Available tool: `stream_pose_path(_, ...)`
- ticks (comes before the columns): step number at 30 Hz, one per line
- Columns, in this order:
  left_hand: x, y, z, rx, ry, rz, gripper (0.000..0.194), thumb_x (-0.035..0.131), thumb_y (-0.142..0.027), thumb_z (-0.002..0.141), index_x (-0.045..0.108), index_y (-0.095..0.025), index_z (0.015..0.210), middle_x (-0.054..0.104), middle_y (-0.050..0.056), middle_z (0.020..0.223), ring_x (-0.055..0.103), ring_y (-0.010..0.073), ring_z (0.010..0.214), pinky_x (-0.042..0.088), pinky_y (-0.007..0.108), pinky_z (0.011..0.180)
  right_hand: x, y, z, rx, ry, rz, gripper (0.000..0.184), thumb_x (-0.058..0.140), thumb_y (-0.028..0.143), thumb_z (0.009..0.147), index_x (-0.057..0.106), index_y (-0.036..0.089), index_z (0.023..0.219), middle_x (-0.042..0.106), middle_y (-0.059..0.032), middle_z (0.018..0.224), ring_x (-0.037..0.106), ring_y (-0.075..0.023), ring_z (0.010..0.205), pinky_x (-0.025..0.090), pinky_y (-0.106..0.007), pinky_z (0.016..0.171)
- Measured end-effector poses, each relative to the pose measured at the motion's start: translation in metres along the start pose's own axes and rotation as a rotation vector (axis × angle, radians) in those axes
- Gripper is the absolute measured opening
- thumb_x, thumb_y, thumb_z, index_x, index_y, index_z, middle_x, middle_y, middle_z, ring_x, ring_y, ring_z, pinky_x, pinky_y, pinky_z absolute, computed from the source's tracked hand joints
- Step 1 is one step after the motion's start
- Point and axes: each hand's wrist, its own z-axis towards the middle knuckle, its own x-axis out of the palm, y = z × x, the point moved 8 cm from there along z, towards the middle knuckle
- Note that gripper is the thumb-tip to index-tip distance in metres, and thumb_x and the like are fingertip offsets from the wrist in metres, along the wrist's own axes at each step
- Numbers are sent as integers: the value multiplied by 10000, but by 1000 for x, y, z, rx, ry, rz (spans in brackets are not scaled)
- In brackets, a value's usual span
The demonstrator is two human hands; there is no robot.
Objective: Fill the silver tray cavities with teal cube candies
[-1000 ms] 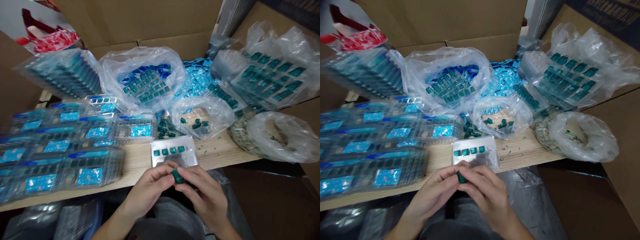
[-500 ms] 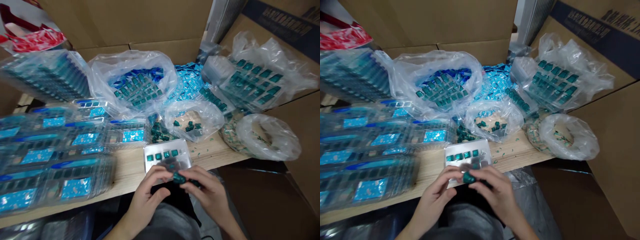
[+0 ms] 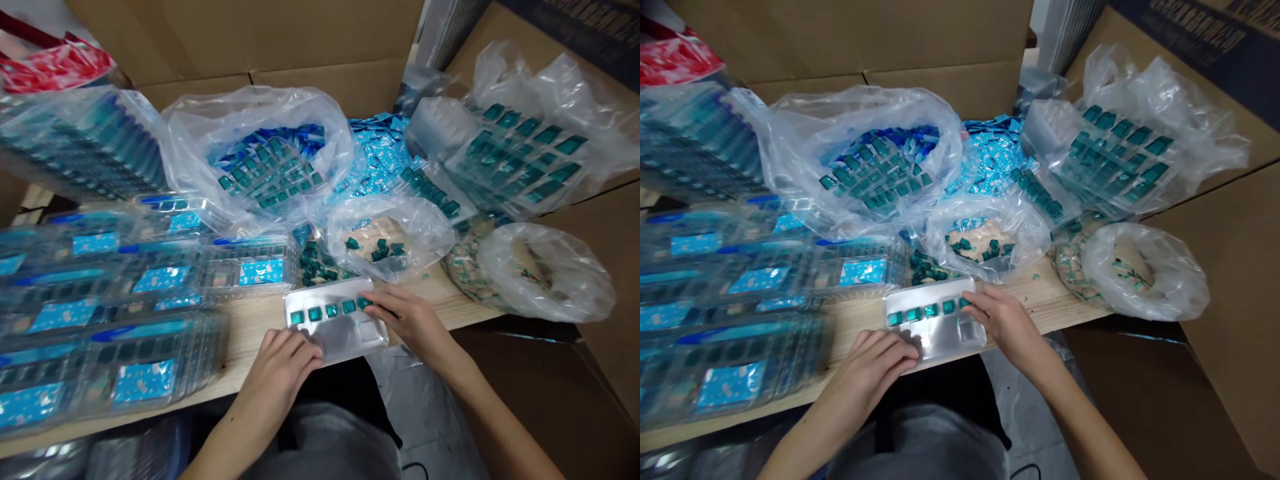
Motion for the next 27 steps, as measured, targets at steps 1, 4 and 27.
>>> stream_pose_path(1,0,-2,2,7,5,23,152,485,-213,996,626,-215,940,697,-6,877,609,182,834,399,307,737,1,0,1,16,17,-11,327,474,335,996,751,188,1089,739,-95,851,714,-207,759,570,-302,663)
stream_pose_path(4,1,-11,7,42,-34,165,235,446,-158,994,627,-192,846,673,5,769,591,189,733,389,314,673,3,-4,3,85,56,22,296,509,329,970,758,203,1070,736,-93,871,707,-219,777,561,-315,667)
stream_pose_path(27,-45,-33,-6,128,-101,-186,134,504,-178,955,615,-246,925,662,25,874,611,172,832,485,271,781,5,-9,-53,594,-130,942,617,643,364,832,478,220,1409,654,17,761,491,-69,455,375,-209,444)
